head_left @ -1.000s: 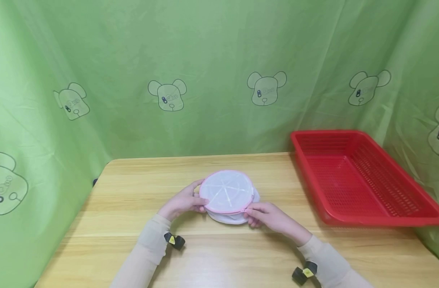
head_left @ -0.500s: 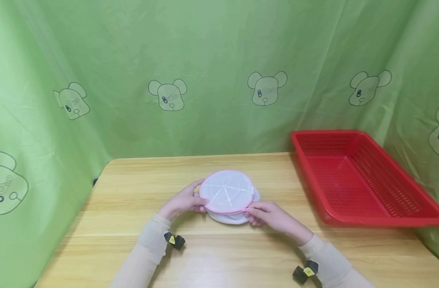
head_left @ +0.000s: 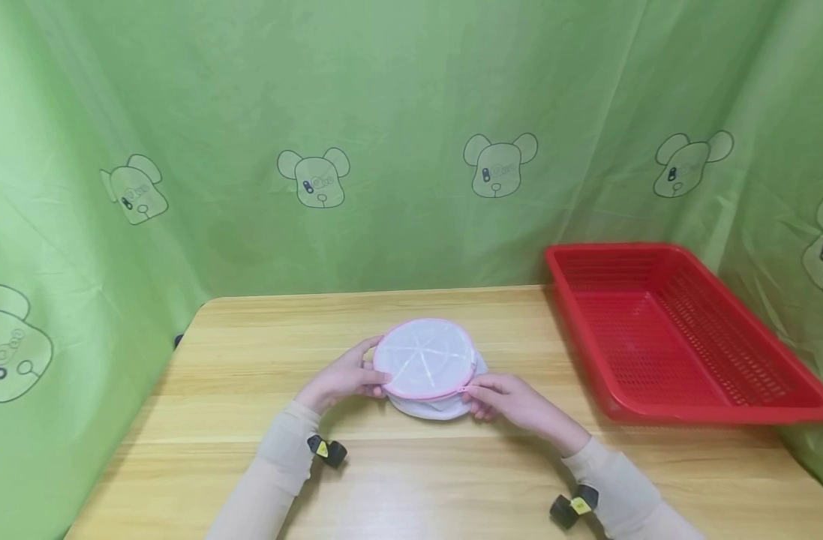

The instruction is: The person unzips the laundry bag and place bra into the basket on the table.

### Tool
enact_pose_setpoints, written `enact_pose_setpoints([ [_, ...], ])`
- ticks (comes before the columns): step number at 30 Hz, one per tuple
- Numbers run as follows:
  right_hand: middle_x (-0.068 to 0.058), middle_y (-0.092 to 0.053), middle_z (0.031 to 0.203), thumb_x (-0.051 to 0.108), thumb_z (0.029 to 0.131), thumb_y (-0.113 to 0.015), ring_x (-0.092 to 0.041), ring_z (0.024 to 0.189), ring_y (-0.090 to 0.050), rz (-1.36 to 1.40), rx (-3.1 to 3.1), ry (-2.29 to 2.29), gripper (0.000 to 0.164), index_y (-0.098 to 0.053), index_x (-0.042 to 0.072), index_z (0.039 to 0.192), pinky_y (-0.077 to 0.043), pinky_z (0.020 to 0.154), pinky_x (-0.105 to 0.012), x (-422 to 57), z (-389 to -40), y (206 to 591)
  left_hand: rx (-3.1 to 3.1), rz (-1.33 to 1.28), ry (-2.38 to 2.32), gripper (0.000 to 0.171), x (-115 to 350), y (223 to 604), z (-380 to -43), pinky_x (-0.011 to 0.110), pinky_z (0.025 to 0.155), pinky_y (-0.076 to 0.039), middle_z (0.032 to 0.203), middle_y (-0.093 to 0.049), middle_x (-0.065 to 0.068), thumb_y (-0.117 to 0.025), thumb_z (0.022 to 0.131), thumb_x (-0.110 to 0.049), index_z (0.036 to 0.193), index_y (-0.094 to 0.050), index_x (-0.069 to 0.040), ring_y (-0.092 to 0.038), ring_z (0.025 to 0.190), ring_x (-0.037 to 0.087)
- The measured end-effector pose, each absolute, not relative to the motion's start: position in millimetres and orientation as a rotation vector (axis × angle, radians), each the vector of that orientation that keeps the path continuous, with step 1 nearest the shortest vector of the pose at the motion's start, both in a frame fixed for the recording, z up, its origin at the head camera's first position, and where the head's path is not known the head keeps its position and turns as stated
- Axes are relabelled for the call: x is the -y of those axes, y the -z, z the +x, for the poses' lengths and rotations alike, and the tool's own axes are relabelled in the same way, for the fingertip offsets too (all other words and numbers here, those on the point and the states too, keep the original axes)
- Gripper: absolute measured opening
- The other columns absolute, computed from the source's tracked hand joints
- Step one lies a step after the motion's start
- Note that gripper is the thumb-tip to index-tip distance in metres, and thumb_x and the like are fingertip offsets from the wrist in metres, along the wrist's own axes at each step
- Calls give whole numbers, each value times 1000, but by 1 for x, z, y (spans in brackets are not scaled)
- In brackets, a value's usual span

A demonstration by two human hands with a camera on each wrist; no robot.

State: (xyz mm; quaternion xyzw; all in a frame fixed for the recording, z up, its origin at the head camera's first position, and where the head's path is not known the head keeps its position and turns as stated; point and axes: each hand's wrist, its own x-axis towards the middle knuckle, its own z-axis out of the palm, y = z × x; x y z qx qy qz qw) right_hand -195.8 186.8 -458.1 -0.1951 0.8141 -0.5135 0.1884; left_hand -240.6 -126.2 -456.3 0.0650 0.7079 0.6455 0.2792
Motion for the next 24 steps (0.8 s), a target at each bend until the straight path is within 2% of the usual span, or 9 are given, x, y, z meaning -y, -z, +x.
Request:
enact_pose_setpoints([
  [7, -20, -68, 88, 21, 101, -51, -20, 80, -66, -560, -2271, 1458, 30, -66, -5, 105, -62, 72, -36, -188, -197, 457, -1897, 173, -1736, 88, 126, 457, -241, 36, 80, -62, 82, -68, 10, -64, 86, 2, 157, -13, -13, -64, 65, 14],
  [16, -18, -69, 89, 22, 100, -51, -21, 80, -67, -548, -2293, 1446, 29, -67, -2, 105, -62, 73, -35, -189, -198, 458, -1898, 170, -1724, 88, 127, 456, -241, 36, 80, -62, 81, -68, 9, -64, 86, 3, 156, -14, -14, -64, 65, 13],
  [24, -19, -68, 88, 21, 100, -51, -19, 79, -66, -564, -2288, 1460, 30, -67, -5, 104, -62, 72, -35, -189, -197, 455, -1900, 185, -1723, 88, 127, 456, -241, 35, 79, -62, 79, -67, 8, -64, 86, 2, 156, -13, -12, -63, 64, 13],
])
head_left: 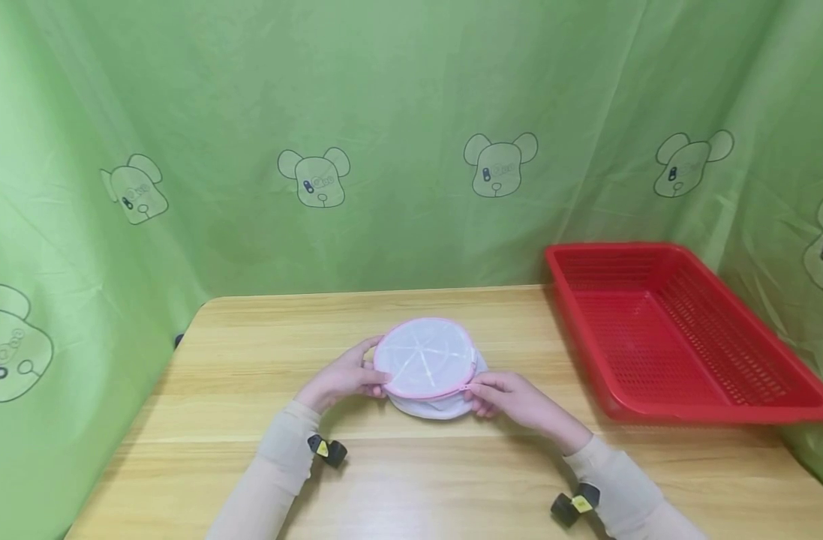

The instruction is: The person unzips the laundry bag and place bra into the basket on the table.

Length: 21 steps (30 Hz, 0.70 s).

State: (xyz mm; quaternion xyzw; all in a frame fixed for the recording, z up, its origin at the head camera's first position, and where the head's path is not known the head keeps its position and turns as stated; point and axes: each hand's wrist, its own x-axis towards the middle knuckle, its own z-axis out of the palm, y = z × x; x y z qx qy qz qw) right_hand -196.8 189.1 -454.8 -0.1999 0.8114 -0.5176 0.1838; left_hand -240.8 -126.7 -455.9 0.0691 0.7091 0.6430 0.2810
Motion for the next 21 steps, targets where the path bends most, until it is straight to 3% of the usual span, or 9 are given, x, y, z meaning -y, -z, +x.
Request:
enact_pose_setpoints([
  [13, -24, -67, 88, 19, 100, -51, -18, 77, -66, -568, -2271, 1464, 30, -66, -6, 103, -62, 71, -34, -184, -194, 456, -1905, 174, -1721, 89, 127, 456, -239, 43, 83, -61, 90, -70, 15, -67, 86, -5, 157, -13, -14, -68, 72, 20],
  [21, -24, -67, 87, 17, 100, -50, -19, 76, -67, -575, -2263, 1463, 30, -66, -8, 103, -62, 71, -35, -180, -191, 458, -1902, 184, -1706, 92, 126, 455, -238, 42, 82, -61, 85, -69, 12, -68, 87, -9, 157, -9, -16, -68, 71, 19],
])
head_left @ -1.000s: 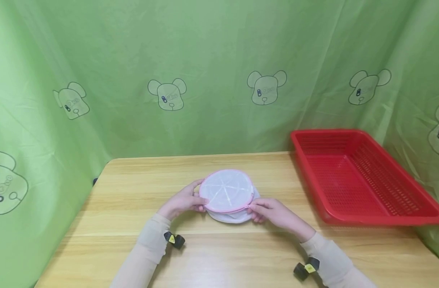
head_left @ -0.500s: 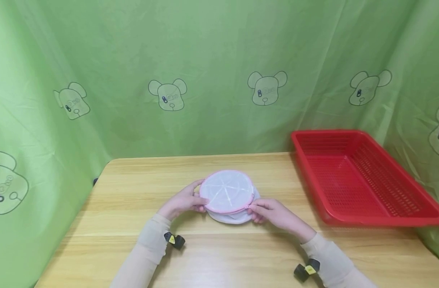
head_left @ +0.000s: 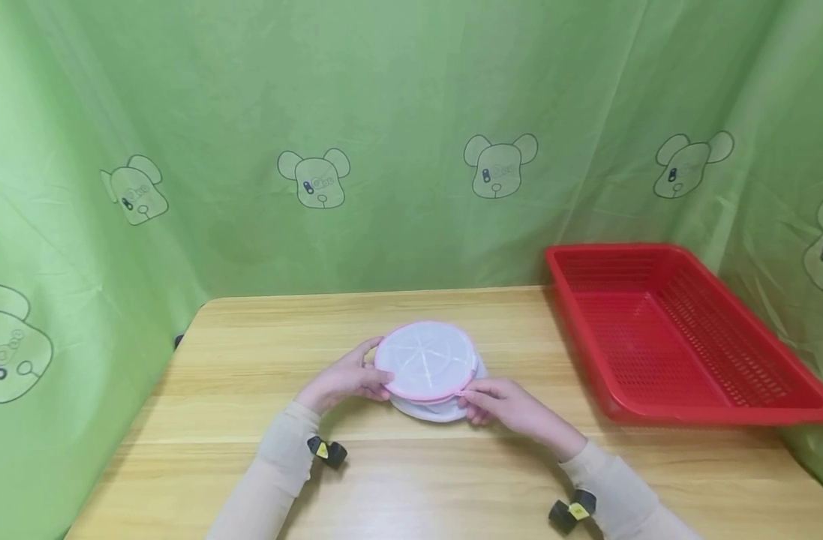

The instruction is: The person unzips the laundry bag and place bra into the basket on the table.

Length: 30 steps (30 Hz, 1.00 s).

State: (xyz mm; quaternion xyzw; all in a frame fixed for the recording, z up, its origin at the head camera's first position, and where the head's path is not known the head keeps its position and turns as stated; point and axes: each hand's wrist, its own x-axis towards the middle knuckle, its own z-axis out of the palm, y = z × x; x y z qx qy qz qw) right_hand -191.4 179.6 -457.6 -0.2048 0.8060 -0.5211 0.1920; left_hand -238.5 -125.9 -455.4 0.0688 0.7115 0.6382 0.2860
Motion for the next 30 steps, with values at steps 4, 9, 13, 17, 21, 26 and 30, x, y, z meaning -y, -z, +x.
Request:
enact_pose_setpoints([
  [4, -24, -67, 87, 18, 101, -50, -20, 76, -67, -578, -2263, 1457, 30, -66, -8, 103, -62, 71, -36, -178, -191, 458, -1884, 181, -1710, 96, 125, 456, -239, 40, 81, -62, 82, -70, 11, -68, 86, -8, 157, -5, -15, -69, 71, 19],
  [9, -22, -68, 87, 19, 100, -50, -20, 77, -67, -570, -2265, 1454, 31, -66, -7, 104, -62, 71, -34, -177, -191, 461, -1869, 179, -1717, 100, 124, 456, -238, 40, 81, -62, 81, -69, 10, -69, 86, -6, 157, 0, -14, -69, 71, 19],
  [13, -24, -67, 87, 20, 100, -51, -19, 76, -67, -573, -2252, 1464, 31, -67, -7, 104, -62, 70, -32, -176, -191, 462, -1871, 168, -1718, 101, 122, 455, -237, 41, 82, -62, 81, -67, 10, -69, 85, -3, 157, 1, -14, -68, 71, 19],
  [17, -25, -67, 87, 20, 100, -51, -18, 76, -67, -572, -2236, 1474, 31, -67, -7, 104, -62, 70, -32, -177, -191, 463, -1878, 152, -1723, 102, 122, 456, -237, 40, 82, -62, 81, -66, 11, -69, 84, -1, 158, 0, -16, -67, 71, 19],
  [21, -24, -67, 88, 20, 100, -51, -20, 77, -67, -565, -2227, 1477, 31, -66, -7, 104, -62, 71, -33, -177, -191, 463, -1889, 145, -1728, 101, 122, 457, -237, 40, 81, -62, 81, -65, 11, -69, 83, 1, 158, -2, -16, -67, 70, 19],
  [26, -22, -67, 88, 20, 100, -51, -23, 78, -67, -555, -2231, 1469, 31, -66, -6, 104, -62, 71, -34, -178, -192, 461, -1892, 150, -1728, 101, 122, 458, -238, 38, 80, -62, 80, -65, 11, -69, 83, 1, 158, -3, -16, -67, 69, 18],
  [30, -23, -67, 88, 21, 100, -51, -23, 79, -67, -551, -2238, 1462, 31, -66, -6, 103, -62, 72, -35, -179, -192, 460, -1884, 167, -1727, 100, 123, 458, -239, 36, 79, -62, 77, -65, 9, -68, 83, 2, 158, -3, -15, -66, 68, 16],
])
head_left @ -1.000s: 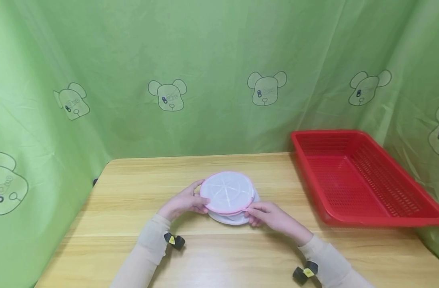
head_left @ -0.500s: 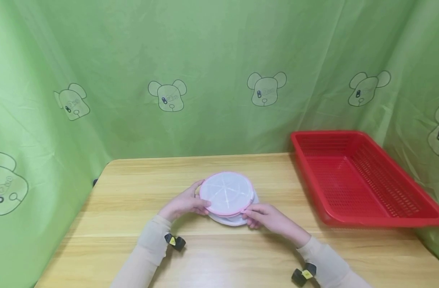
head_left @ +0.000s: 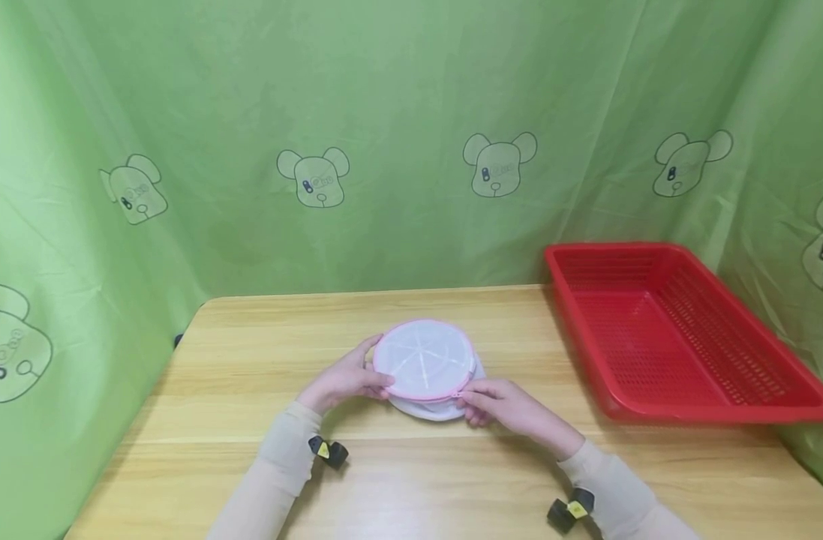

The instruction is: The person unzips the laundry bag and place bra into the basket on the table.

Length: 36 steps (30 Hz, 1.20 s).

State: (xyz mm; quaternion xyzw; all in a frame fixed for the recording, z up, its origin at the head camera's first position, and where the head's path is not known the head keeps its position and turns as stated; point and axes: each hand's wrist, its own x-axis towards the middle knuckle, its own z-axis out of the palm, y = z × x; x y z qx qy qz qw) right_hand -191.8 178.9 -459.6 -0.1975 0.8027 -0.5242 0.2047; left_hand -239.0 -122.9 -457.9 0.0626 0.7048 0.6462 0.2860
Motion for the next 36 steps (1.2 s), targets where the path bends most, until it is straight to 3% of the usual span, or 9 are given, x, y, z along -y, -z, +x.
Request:
enact_pose_setpoints([
  [36, -24, -68, 90, 19, 100, -51, -21, 79, -67, -583, -2287, 1446, 28, -67, -4, 103, -61, 72, -33, -186, -194, 455, -1892, 228, -1690, 93, 126, 453, -238, 35, 79, -62, 77, -65, 9, -66, 85, 3, 157, -8, -14, -64, 64, 14],
])
